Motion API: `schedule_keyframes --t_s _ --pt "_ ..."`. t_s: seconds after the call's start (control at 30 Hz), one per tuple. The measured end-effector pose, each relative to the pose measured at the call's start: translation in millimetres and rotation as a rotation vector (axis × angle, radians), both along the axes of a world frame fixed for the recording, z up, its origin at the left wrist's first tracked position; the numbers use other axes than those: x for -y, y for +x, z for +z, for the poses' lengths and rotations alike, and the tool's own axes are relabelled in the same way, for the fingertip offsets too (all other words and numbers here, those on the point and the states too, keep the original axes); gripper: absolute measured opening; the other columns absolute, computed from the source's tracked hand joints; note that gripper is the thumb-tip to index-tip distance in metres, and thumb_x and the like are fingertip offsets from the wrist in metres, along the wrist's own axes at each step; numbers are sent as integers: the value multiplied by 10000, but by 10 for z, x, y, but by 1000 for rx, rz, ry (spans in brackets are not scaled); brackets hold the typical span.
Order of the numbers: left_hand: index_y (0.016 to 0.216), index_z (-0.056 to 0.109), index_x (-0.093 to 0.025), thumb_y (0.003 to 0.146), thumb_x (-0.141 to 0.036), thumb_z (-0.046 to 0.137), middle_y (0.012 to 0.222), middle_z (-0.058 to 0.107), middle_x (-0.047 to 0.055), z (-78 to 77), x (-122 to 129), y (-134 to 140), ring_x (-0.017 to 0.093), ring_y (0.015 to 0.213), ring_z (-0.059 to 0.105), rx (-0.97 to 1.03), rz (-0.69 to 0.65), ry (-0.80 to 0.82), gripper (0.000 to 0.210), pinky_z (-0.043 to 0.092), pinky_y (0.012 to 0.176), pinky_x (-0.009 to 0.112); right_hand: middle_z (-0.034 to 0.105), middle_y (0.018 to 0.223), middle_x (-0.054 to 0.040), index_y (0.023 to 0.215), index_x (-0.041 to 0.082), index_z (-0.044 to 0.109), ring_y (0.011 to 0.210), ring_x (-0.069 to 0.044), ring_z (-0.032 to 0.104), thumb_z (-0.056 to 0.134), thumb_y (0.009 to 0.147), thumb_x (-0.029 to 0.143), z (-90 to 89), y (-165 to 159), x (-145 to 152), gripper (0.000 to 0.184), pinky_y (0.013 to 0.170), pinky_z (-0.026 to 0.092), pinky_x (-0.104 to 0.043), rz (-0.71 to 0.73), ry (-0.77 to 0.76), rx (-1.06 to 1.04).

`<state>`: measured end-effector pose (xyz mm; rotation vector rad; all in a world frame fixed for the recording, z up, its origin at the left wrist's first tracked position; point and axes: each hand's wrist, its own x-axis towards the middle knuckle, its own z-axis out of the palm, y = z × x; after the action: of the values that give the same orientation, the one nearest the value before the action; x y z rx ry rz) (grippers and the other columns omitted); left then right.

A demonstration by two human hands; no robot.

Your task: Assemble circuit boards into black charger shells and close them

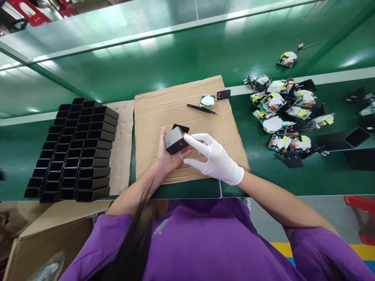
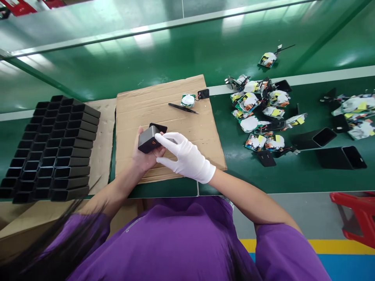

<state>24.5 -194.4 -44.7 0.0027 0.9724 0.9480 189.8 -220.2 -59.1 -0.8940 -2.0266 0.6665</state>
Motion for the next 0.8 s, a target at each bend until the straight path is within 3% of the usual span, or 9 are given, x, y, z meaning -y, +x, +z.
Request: schedule_keyframes --t_s 0.2,0.53,0.7,0.8 --pt "749 670 -111 980 -642 195 604 703 86 36 11 23 163 514 680 -7 -6 -51 748 588 486 248 575 1267 -150 1447 208 456 1147 -281 621 578 947 295 -9 -16 17 522 836 610 -416 -31 12 58" --pt "812 664 -110 979 -650 156 609 697 79 53 18 15 157 500 669 -21 -22 -64 760 571 466 237 557 1279 -126 1499 272 382 1140 -266 619 570 947 254 0 -2 27 583 839 617 -408 -14 -14 92" --pt "961 670 -108 956 -694 120 687 706 80 10 4 -6 151 484 646 -91 -68 79 805 560 453 258 543 1319 -109 1511 298 371 1145 -252 614 622 911 265 -59 12 3 651 927 591 -425 -47 -99 29" --pt "1101 648 -134 942 -721 164 799 727 83 -26 11 7 156 530 654 -210 -72 236 777 528 429 250 509 1382 -133 1483 258 418 1075 -255 643 681 860 380 -88 17 -36 687 829 616 -415 -57 -284 -62"
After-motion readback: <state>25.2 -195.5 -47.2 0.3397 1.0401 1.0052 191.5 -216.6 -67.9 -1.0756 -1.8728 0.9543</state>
